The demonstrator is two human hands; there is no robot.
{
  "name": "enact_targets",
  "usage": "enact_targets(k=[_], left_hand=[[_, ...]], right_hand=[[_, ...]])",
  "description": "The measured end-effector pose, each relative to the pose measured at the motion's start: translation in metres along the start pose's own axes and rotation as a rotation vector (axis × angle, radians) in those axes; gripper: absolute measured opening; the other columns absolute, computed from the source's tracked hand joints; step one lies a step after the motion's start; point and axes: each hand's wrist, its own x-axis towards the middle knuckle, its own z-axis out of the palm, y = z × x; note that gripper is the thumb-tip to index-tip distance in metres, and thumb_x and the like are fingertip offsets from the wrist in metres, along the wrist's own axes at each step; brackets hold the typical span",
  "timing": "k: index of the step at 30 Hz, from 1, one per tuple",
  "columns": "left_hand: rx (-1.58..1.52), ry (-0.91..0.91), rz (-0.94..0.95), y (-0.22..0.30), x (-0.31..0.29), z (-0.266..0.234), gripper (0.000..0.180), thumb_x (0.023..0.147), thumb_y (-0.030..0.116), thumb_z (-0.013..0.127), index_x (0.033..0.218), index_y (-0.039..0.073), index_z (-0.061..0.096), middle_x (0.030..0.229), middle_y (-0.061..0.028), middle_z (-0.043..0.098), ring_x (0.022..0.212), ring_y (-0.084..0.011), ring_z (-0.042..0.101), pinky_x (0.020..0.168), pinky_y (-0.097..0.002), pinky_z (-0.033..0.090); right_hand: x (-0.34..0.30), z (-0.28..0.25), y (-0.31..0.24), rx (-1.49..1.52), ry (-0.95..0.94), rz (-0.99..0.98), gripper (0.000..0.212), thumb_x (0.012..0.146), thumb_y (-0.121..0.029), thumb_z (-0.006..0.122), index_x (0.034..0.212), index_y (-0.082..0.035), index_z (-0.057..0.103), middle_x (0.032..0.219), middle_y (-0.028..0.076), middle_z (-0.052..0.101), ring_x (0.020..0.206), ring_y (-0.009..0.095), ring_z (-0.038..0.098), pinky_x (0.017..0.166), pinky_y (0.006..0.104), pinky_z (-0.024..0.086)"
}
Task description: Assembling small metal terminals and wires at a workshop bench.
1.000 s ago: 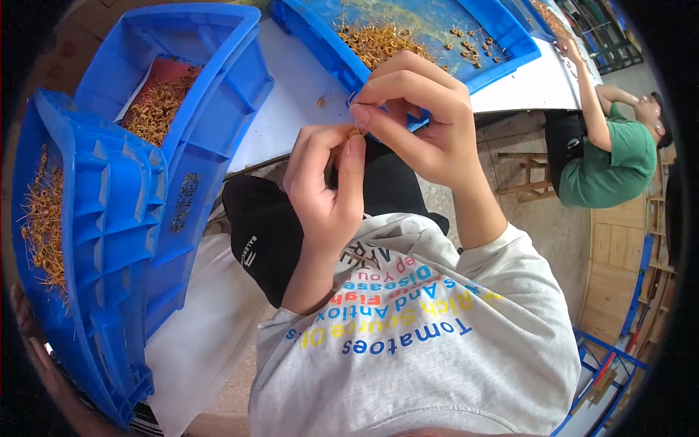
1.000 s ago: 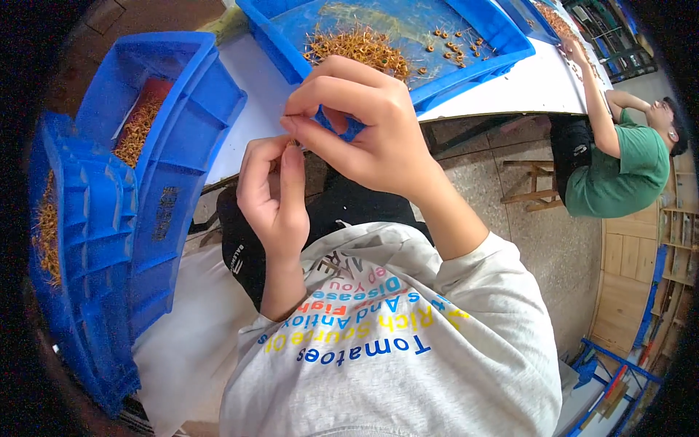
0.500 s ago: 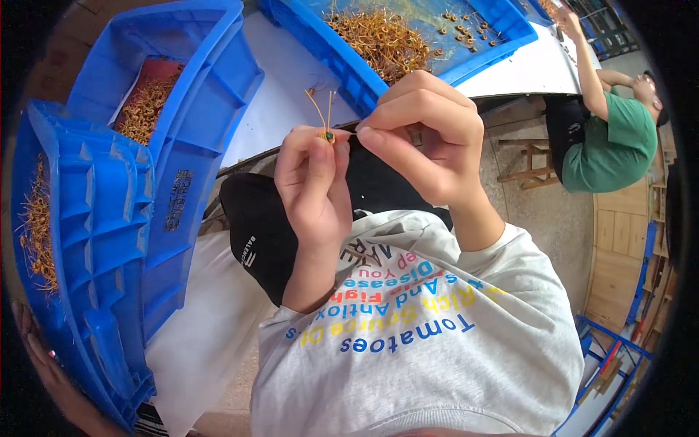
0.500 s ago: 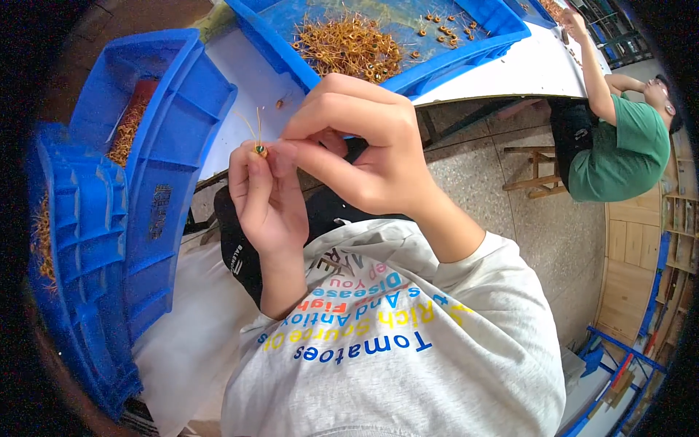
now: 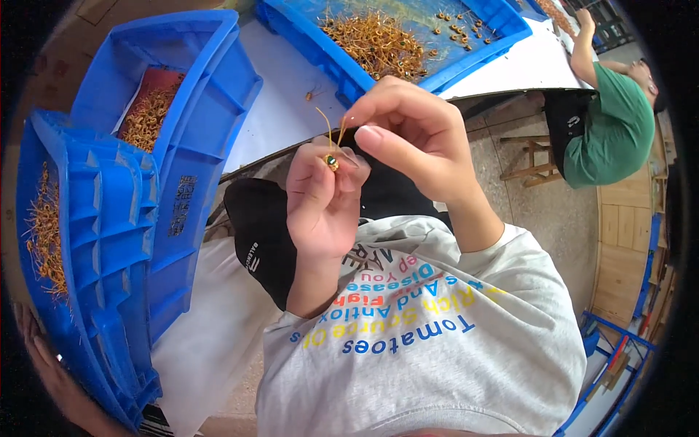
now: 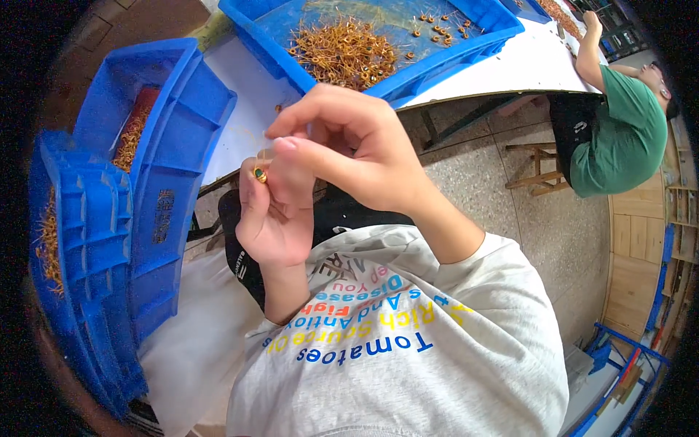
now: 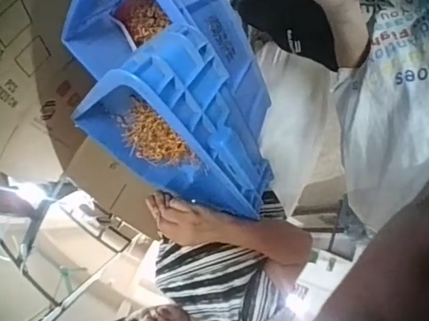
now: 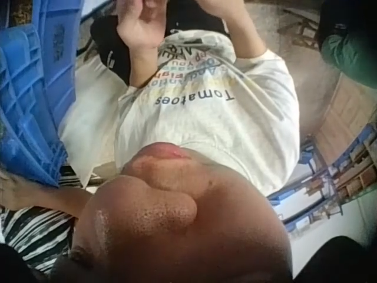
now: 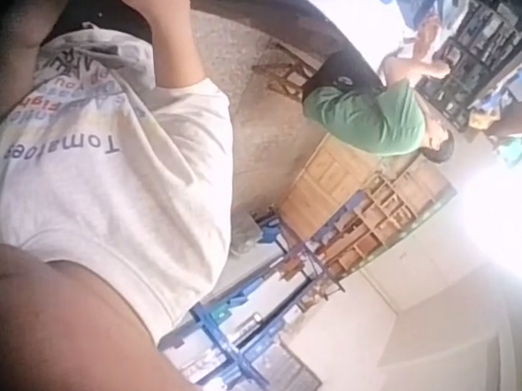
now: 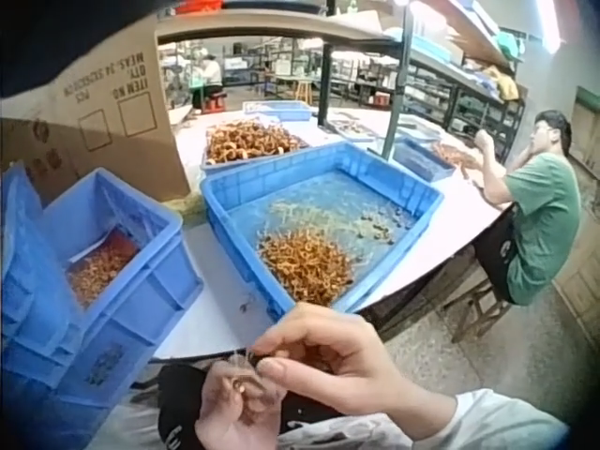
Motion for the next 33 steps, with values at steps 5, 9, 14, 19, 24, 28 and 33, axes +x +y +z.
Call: enact_targets(k=[5, 9, 14, 19, 24, 28, 33], left_hand=[[0.001, -0.009, -0.062, -0.004, -0.001, -0.001, 0.015, 0.101, 0.013, 0.051, 0.105, 0.000, 0.057, 0.094, -0.0082, 0.056, 0.077, -0.0106, 0.045, 0.071, -0.0240, 0.037], [-0.007, -0.063, -0.061, -0.007, 0.003, -0.004, 0.015, 0.101, 0.014, 0.051, 0.104, 0.000, 0.057, 0.092, -0.0078, 0.055, 0.077, -0.0106, 0.045, 0.071, -0.0241, 0.037], [-0.029, -0.108, -0.004, -0.008, 0.005, -0.004, 0.015, 0.101, 0.014, 0.051, 0.103, 0.001, 0.057, 0.091, -0.0072, 0.054, 0.078, -0.0106, 0.045, 0.072, -0.0238, 0.038], [0.057, 0.030, 0.047, -0.006, 0.004, 0.000, 0.014, 0.101, 0.014, 0.052, 0.102, 0.001, 0.058, 0.090, -0.0071, 0.053, 0.078, -0.0108, 0.045, 0.072, -0.0227, 0.038], [0.216, 0.137, 0.093, -0.005, 0.002, 0.003, 0.014, 0.100, 0.014, 0.052, 0.101, 0.001, 0.058, 0.090, -0.0075, 0.053, 0.080, -0.0118, 0.046, 0.073, -0.0220, 0.038], [0.277, 0.064, 0.090, -0.003, 0.001, -0.003, 0.014, 0.099, 0.013, 0.052, 0.101, 0.001, 0.058, 0.091, -0.0079, 0.054, 0.080, -0.0127, 0.047, 0.075, -0.0215, 0.039], [0.378, -0.020, 0.063, -0.004, 0.001, -0.004, 0.012, 0.097, 0.010, 0.054, 0.098, 0.000, 0.059, 0.091, -0.0080, 0.054, 0.079, -0.0134, 0.048, 0.076, -0.0222, 0.042]], right_hand=[[0.001, -0.003, 0.004, 0.079, -0.039, 0.025, 0.006, 0.086, 0.000, 0.066, 0.091, 0.001, 0.067, 0.089, 0.007, 0.061, 0.072, 0.011, 0.052, 0.062, 0.0187, 0.039], [-0.001, -0.001, 0.005, 0.210, -0.003, 0.099, 0.003, 0.088, 0.000, 0.064, 0.090, 0.001, 0.066, 0.090, 0.008, 0.061, 0.072, 0.011, 0.052, 0.062, 0.0187, 0.039], [-0.009, 0.009, 0.012, 0.382, 0.078, 0.185, 0.002, 0.088, 0.000, 0.065, 0.087, 0.000, 0.066, 0.087, 0.006, 0.060, 0.070, 0.010, 0.051, 0.060, 0.0187, 0.038], [-0.014, 0.009, 0.018, 0.186, 0.121, 0.013, 0.002, 0.087, -0.001, 0.067, 0.085, 0.000, 0.067, 0.082, 0.003, 0.060, 0.066, 0.007, 0.049, 0.057, 0.0186, 0.037], [-0.013, -0.002, 0.014, -0.137, -0.006, -0.155, 0.005, 0.085, 0.001, 0.062, 0.088, 0.000, 0.066, 0.089, 0.009, 0.060, 0.071, 0.011, 0.049, 0.063, 0.0200, 0.037], [-0.006, -0.006, 0.005, -0.002, 0.000, -0.022, 0.007, 0.083, 0.002, 0.063, 0.089, 0.001, 0.066, 0.087, 0.008, 0.060, 0.071, 0.011, 0.048, 0.063, 0.0201, 0.037], [0.004, -0.017, -0.007, -0.010, -0.030, 0.079, 0.004, 0.082, 0.002, 0.067, 0.085, 0.001, 0.069, 0.082, 0.006, 0.059, 0.071, 0.011, 0.047, 0.062, 0.0197, 0.036]])
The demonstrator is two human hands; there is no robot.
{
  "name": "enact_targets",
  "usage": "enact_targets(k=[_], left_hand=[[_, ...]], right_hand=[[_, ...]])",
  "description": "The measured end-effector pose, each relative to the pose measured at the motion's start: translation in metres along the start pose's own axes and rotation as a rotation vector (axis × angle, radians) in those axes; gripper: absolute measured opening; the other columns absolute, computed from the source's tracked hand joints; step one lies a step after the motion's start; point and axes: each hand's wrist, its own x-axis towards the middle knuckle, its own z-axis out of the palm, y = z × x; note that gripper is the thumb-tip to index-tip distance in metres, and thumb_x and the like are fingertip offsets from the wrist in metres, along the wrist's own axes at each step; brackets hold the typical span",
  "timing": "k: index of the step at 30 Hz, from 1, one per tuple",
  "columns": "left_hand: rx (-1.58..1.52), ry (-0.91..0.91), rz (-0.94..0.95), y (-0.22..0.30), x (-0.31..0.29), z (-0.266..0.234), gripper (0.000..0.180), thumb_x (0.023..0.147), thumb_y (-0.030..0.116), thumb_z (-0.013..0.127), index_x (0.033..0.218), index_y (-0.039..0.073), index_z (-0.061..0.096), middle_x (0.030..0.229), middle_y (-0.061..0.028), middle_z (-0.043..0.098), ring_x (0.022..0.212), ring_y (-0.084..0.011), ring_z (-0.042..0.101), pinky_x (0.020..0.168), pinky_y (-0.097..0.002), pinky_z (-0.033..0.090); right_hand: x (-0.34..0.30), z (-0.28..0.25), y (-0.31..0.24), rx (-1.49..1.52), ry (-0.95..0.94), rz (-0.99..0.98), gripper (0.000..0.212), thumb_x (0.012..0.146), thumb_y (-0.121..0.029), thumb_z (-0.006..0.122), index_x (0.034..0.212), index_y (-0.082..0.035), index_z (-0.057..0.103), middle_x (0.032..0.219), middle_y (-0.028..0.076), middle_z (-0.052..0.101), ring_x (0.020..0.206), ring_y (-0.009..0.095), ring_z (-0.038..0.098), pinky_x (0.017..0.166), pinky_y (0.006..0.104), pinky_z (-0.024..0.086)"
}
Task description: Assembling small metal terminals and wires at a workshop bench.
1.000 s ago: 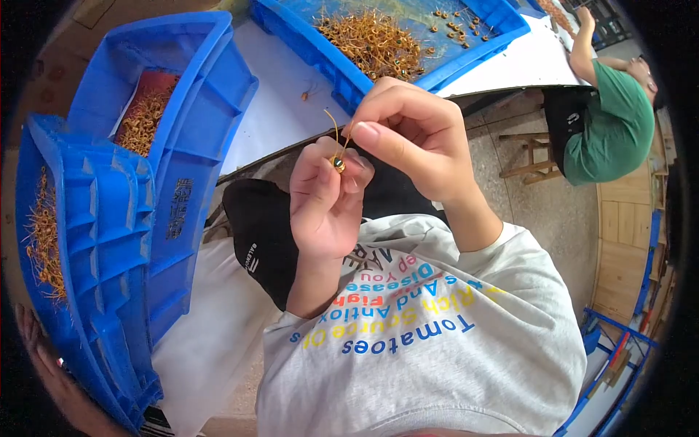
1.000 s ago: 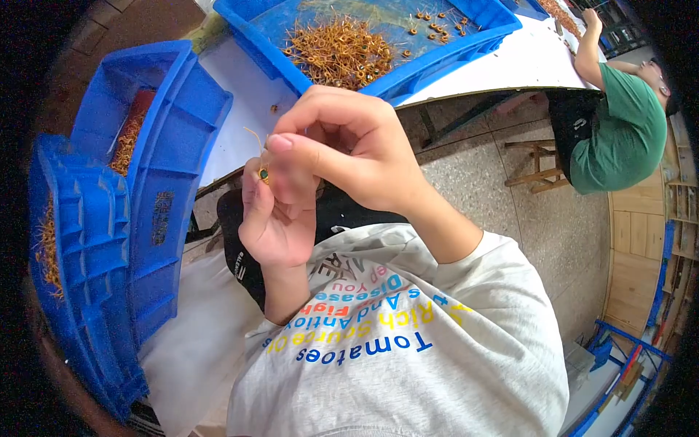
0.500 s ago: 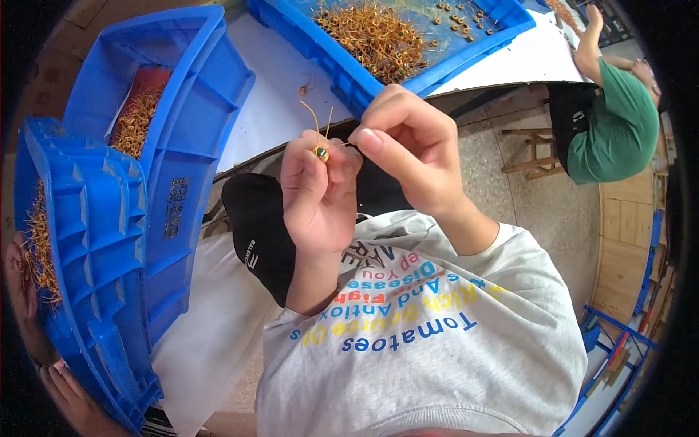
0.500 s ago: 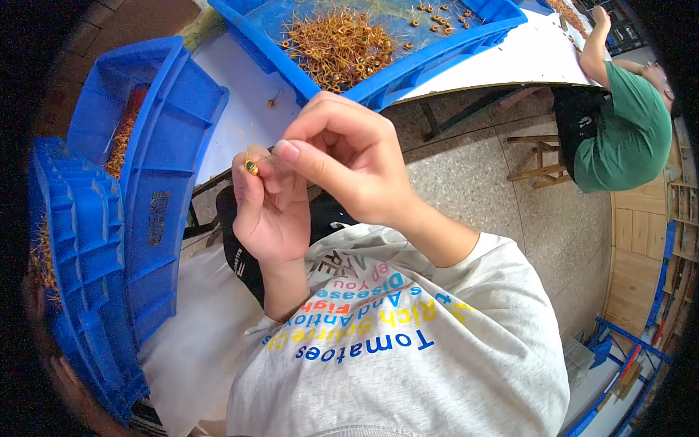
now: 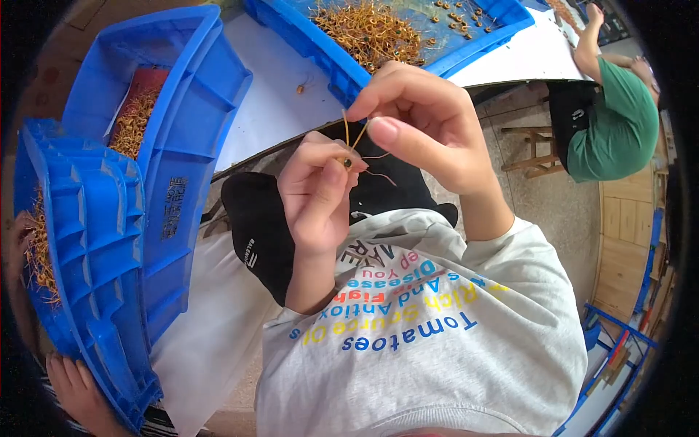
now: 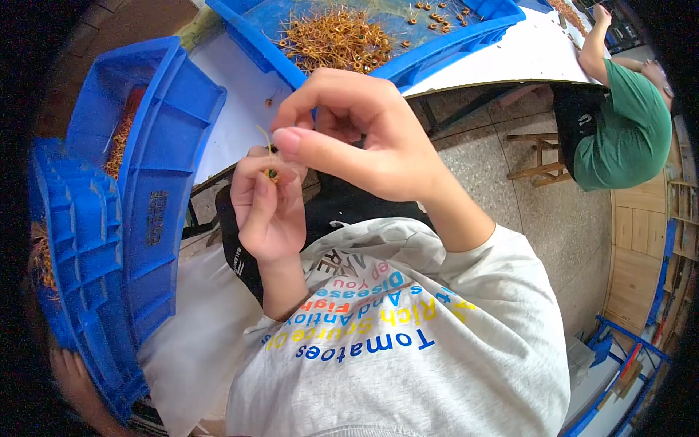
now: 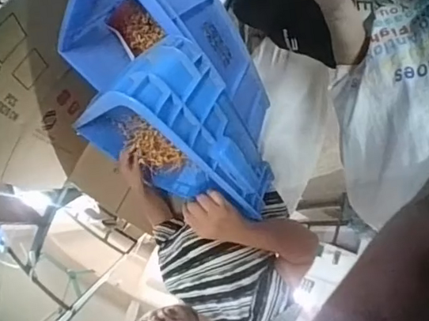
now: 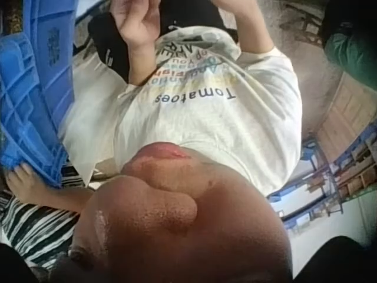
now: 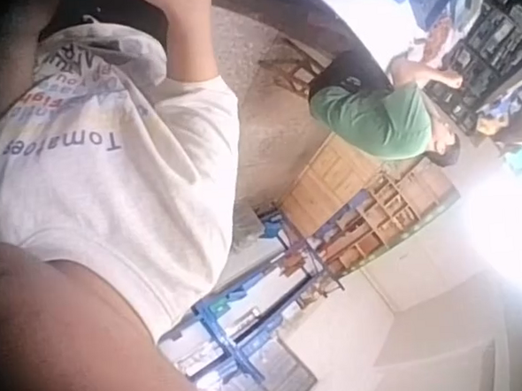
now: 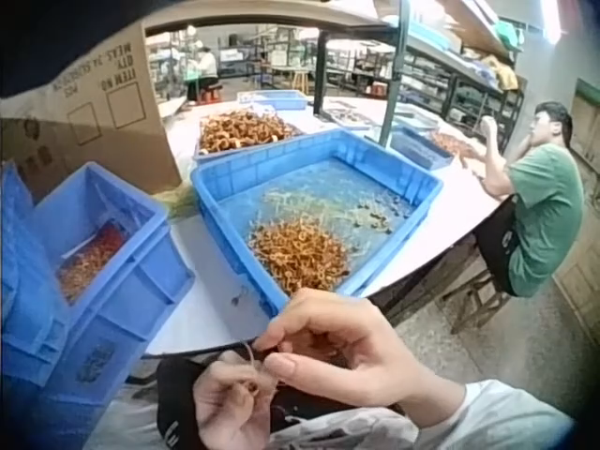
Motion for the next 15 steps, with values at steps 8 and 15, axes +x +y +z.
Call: enact_targets(k=[8, 15], left_hand=[[0.169, 0.062, -0.072, -0.002, -0.001, 0.003, 0.010, 0.093, 0.009, 0.058, 0.090, 0.000, 0.062, 0.086, -0.0064, 0.056, 0.070, -0.0121, 0.047, 0.072, -0.0241, 0.046], [0.068, 0.053, -0.221, 0.001, 0.001, 0.003, 0.009, 0.093, 0.007, 0.058, 0.088, 0.001, 0.063, 0.085, -0.0048, 0.057, 0.068, -0.0110, 0.049, 0.073, -0.0241, 0.048]], right_hand=[[0.010, -0.012, -0.008, -0.233, -0.180, -0.068, 0.003, 0.081, 0.000, 0.071, 0.079, 0.000, 0.070, 0.079, 0.004, 0.058, 0.068, 0.012, 0.046, 0.059, 0.0217, 0.034], [0.015, -0.018, -0.012, -0.354, -0.219, -0.211, 0.005, 0.080, -0.001, 0.073, 0.076, 0.000, 0.070, 0.080, 0.004, 0.058, 0.066, 0.013, 0.046, 0.057, 0.0237, 0.034]])
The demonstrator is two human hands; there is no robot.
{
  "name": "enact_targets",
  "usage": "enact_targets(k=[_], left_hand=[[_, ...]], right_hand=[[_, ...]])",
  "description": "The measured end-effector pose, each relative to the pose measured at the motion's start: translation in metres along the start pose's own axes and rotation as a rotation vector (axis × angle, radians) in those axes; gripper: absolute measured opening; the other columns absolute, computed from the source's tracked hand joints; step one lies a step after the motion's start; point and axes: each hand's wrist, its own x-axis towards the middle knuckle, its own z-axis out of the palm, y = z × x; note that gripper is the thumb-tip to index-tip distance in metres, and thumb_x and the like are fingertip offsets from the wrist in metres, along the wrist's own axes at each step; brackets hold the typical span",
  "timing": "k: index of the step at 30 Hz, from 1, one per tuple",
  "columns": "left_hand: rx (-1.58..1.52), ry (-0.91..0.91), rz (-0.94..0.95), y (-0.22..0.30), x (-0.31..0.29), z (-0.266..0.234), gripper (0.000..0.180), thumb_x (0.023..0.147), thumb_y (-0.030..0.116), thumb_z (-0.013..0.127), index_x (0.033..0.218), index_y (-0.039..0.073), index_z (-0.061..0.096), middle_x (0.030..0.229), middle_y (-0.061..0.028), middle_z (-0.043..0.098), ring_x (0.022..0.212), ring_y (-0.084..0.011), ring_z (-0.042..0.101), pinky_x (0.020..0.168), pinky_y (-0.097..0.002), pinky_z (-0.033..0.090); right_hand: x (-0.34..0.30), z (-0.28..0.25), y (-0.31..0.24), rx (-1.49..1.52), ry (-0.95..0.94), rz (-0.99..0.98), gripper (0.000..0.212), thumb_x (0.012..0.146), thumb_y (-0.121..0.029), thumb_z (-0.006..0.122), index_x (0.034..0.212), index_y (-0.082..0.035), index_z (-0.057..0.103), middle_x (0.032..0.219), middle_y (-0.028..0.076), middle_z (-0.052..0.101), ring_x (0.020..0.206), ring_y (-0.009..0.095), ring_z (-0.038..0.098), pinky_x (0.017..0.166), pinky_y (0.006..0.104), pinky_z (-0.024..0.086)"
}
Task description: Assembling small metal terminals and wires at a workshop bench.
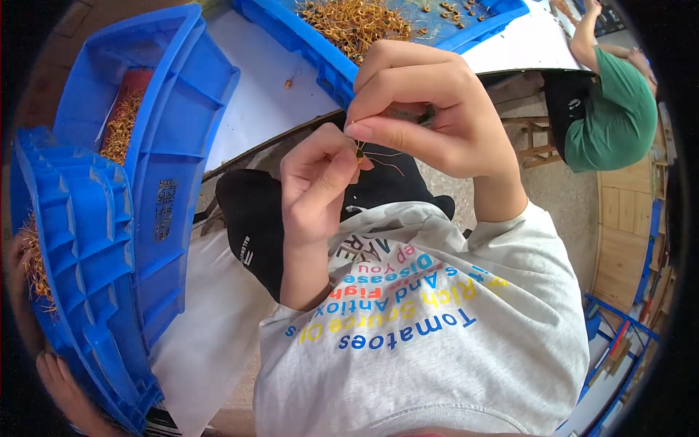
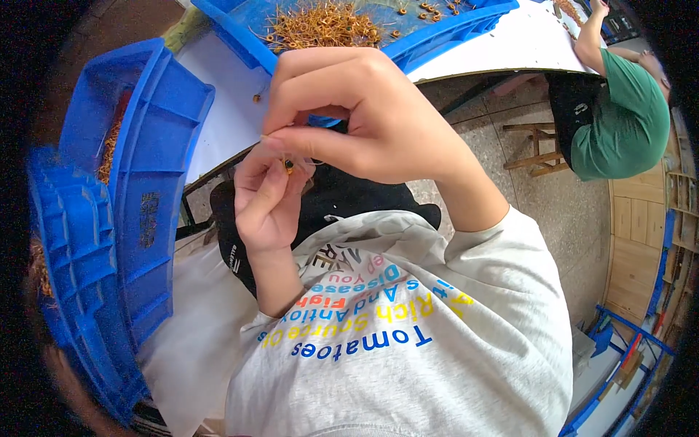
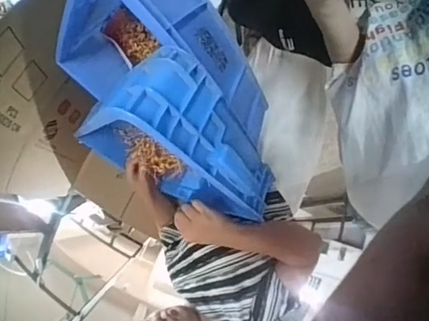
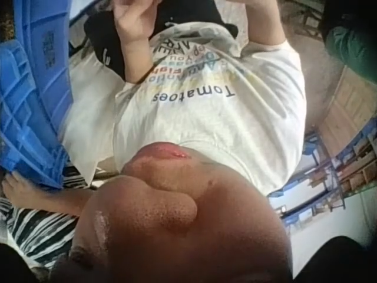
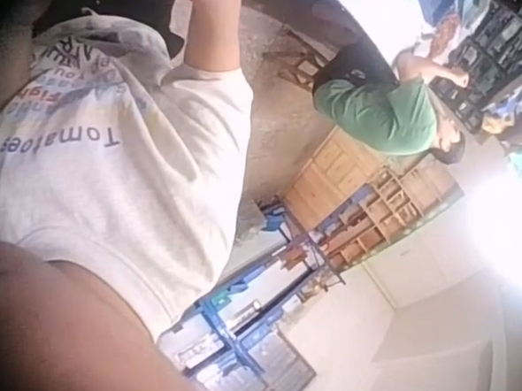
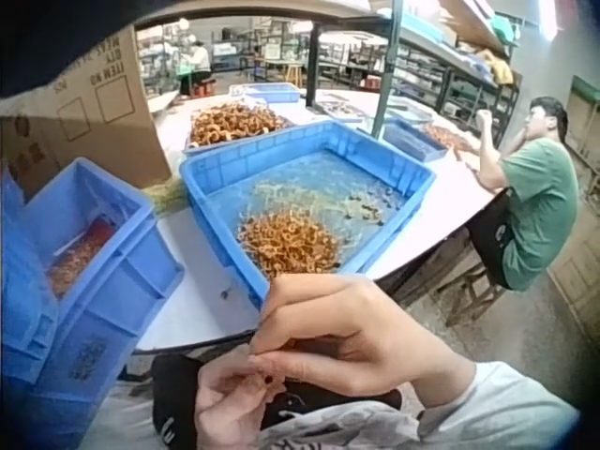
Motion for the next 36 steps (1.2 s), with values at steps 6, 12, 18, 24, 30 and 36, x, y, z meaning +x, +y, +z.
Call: enact_targets(k=[6, 12, 18, 24, 30, 36], left_hand=[[-0.177, -0.029, -0.140, -0.005, -0.001, -0.006, 0.009, 0.094, 0.006, 0.056, 0.097, 0.001, 0.062, 0.090, -0.0064, 0.059, 0.075, -0.0128, 0.053, 0.076, -0.0262, 0.048], [-0.345, -0.092, -0.088, -0.009, 0.001, -0.007, 0.014, 0.096, 0.007, 0.053, 0.106, 0.001, 0.060, 0.094, -0.0096, 0.060, 0.083, -0.0167, 0.057, 0.079, -0.0272, 0.047], [-0.464, -0.224, -0.008, -0.011, 0.010, -0.010, 0.008, 0.097, 0.006, 0.053, 0.094, 0.001, 0.059, 0.090, -0.0086, 0.056, 0.084, -0.0161, 0.058, 0.076, -0.0195, 0.045], [-0.364, -0.178, -0.060, -0.016, 0.003, -0.018, 0.023, 0.095, 0.013, 0.055, 0.114, 0.003, 0.061, 0.092, -0.0102, 0.063, 0.078, -0.0158, 0.057, 0.081, -0.0315, 0.044], [-0.304, -0.049, -0.117, -0.009, -0.001, -0.008, 0.015, 0.096, 0.013, 0.053, 0.106, 0.003, 0.059, 0.094, -0.0104, 0.063, 0.082, -0.0152, 0.058, 0.082, -0.0312, 0.044], [-0.103, 0.048, 0.108, -0.011, 0.001, -0.007, 0.011, 0.098, 0.012, 0.052, 0.101, 0.003, 0.057, 0.099, -0.0101, 0.060, 0.082, -0.0147, 0.053, 0.080, -0.0277, 0.041]], right_hand=[[0.007, 0.000, 0.007, -0.060, -0.055, -0.218, 0.005, 0.079, -0.001, 0.073, 0.076, -0.001, 0.069, 0.079, 0.004, 0.057, 0.066, 0.013, 0.046, 0.056, 0.0229, 0.033], [0.003, 0.001, 0.001, 0.038, 0.008, -0.048, 0.006, 0.079, -0.002, 0.074, 0.075, -0.001, 0.069, 0.079, 0.004, 0.057, 0.065, 0.013, 0.046, 0.054, 0.0218, 0.032], [-0.008, 0.002, 0.011, 0.089, 0.024, 0.065, 0.007, 0.079, -0.004, 0.075, 0.075, -0.002, 0.069, 0.079, 0.004, 0.057, 0.065, 0.012, 0.046, 0.052, 0.0212, 0.031], [-0.008, 0.000, 0.017, 0.086, 0.020, -0.046, 0.007, 0.080, -0.003, 0.073, 0.075, -0.002, 0.069, 0.078, 0.004, 0.057, 0.065, 0.011, 0.046, 0.052, 0.0207, 0.030], [-0.003, 0.003, 0.017, 0.096, 0.001, -0.114, 0.003, 0.080, -0.002, 0.072, 0.078, -0.002, 0.070, 0.079, 0.004, 0.057, 0.065, 0.010, 0.045, 0.053, 0.0203, 0.030], [-0.015, 0.010, 0.010, 0.136, 0.169, 0.054, 0.004, 0.078, -0.001, 0.072, 0.082, -0.001, 0.070, 0.081, 0.004, 0.056, 0.065, 0.010, 0.042, 0.054, 0.0201, 0.030]])
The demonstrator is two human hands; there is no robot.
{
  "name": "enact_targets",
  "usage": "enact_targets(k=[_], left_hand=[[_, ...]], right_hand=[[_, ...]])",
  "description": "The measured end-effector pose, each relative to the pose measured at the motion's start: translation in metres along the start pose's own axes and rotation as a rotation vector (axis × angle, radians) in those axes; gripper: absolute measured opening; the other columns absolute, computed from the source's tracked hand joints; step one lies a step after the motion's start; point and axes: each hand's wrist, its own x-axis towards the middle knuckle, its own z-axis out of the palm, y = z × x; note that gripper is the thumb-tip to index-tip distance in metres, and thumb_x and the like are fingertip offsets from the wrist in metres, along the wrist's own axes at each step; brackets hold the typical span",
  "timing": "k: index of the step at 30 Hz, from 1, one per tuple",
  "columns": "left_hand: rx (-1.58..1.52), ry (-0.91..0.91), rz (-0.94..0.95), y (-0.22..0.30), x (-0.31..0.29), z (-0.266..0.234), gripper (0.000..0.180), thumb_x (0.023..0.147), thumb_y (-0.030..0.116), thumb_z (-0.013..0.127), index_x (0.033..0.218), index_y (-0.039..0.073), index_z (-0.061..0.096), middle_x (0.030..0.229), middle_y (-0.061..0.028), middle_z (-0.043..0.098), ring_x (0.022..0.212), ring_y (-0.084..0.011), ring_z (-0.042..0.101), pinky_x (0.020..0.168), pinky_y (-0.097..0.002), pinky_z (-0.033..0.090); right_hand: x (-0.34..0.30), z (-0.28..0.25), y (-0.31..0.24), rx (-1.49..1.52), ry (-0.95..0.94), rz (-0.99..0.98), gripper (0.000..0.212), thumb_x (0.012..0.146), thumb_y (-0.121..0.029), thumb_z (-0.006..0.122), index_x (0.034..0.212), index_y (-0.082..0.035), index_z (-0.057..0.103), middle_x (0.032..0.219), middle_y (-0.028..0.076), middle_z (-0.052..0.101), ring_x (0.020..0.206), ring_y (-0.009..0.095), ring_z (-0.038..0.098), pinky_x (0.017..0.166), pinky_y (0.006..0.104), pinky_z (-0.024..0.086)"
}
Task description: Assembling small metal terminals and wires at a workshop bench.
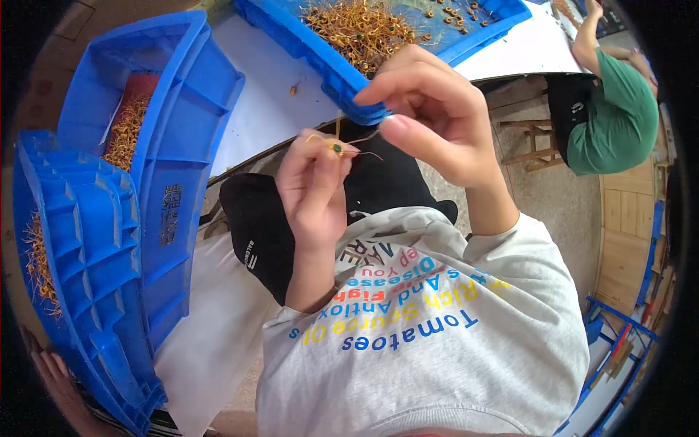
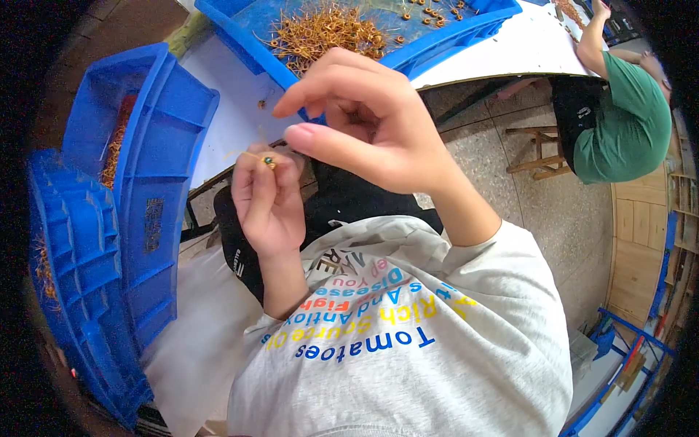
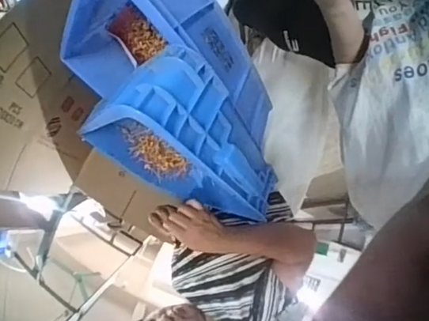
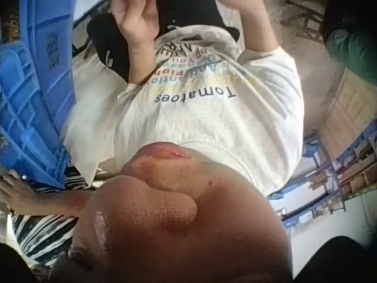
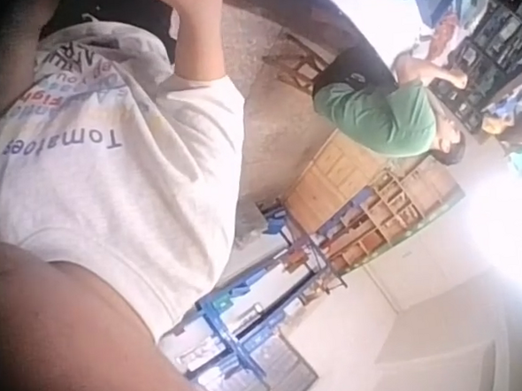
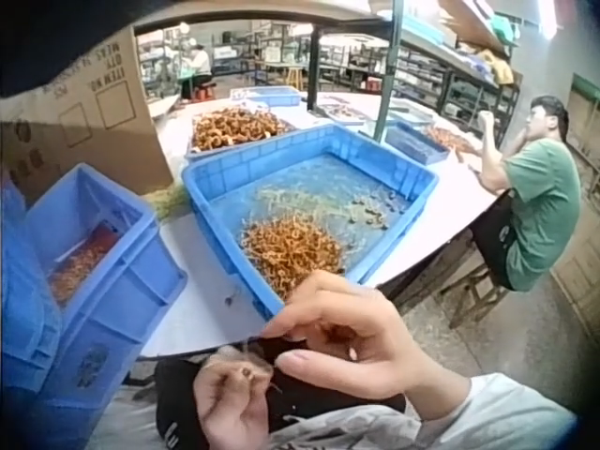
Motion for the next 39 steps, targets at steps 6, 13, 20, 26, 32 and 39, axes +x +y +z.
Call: enact_targets(k=[6, 13, 20, 26, 32, 39], left_hand=[[0.129, -0.009, 0.176, -0.002, 0.002, 0.004, 0.012, 0.096, 0.011, 0.055, 0.101, 0.001, 0.059, 0.098, -0.0096, 0.058, 0.078, -0.0137, 0.049, 0.074, -0.0238, 0.039], [0.293, -0.054, 0.194, -0.001, 0.000, 0.003, 0.013, 0.094, 0.013, 0.059, 0.099, 0.001, 0.062, 0.095, -0.0102, 0.059, 0.075, -0.0130, 0.049, 0.069, -0.0219, 0.038], [0.367, 0.028, 0.274, -0.001, 0.001, 0.006, 0.013, 0.093, 0.012, 0.060, 0.099, 0.000, 0.063, 0.095, -0.0102, 0.059, 0.076, -0.0131, 0.049, 0.069, -0.0226, 0.038], [0.423, 0.073, 0.331, -0.003, 0.002, 0.005, 0.013, 0.093, 0.011, 0.061, 0.099, 0.000, 0.063, 0.095, -0.0099, 0.059, 0.076, -0.0135, 0.049, 0.070, -0.0231, 0.038], [0.473, 0.051, 0.318, -0.004, 0.001, 0.003, 0.012, 0.094, 0.010, 0.060, 0.100, 0.000, 0.063, 0.096, -0.0098, 0.059, 0.077, -0.0137, 0.048, 0.071, -0.0237, 0.039], [0.380, 0.043, 0.285, -0.008, 0.001, 0.007, 0.011, 0.095, 0.011, 0.058, 0.099, 0.000, 0.062, 0.095, -0.0090, 0.057, 0.078, -0.0136, 0.048, 0.072, -0.0247, 0.039]], right_hand=[[-0.012, 0.005, 0.005, 0.061, 0.065, 0.013, 0.007, 0.077, -0.001, 0.071, 0.084, -0.001, 0.070, 0.084, 0.005, 0.057, 0.065, 0.010, 0.041, 0.055, 0.0200, 0.029], [-0.012, 0.002, 0.013, -0.037, 0.033, -0.071, 0.008, 0.076, 0.000, 0.072, 0.084, -0.001, 0.070, 0.085, 0.005, 0.056, 0.065, 0.010, 0.042, 0.055, 0.0197, 0.029], [-0.014, 0.012, 0.000, -0.103, 0.144, -0.078, 0.008, 0.075, 0.001, 0.072, 0.082, -0.001, 0.070, 0.082, 0.005, 0.056, 0.064, 0.010, 0.042, 0.055, 0.0196, 0.031], [-0.022, 0.013, 0.000, -0.130, 0.144, -0.106, 0.008, 0.073, 0.001, 0.073, 0.080, -0.002, 0.071, 0.081, 0.005, 0.056, 0.066, 0.011, 0.044, 0.056, 0.0199, 0.033], [-0.024, 0.011, 0.008, -0.163, 0.116, -0.159, 0.010, 0.071, 0.000, 0.075, 0.081, -0.002, 0.072, 0.081, 0.005, 0.057, 0.067, 0.012, 0.046, 0.057, 0.0213, 0.036], [-0.025, 0.008, 0.005, -0.155, 0.086, -0.159, 0.012, 0.070, 0.001, 0.076, 0.081, -0.003, 0.073, 0.081, 0.006, 0.059, 0.068, 0.013, 0.049, 0.059, 0.0229, 0.038]])
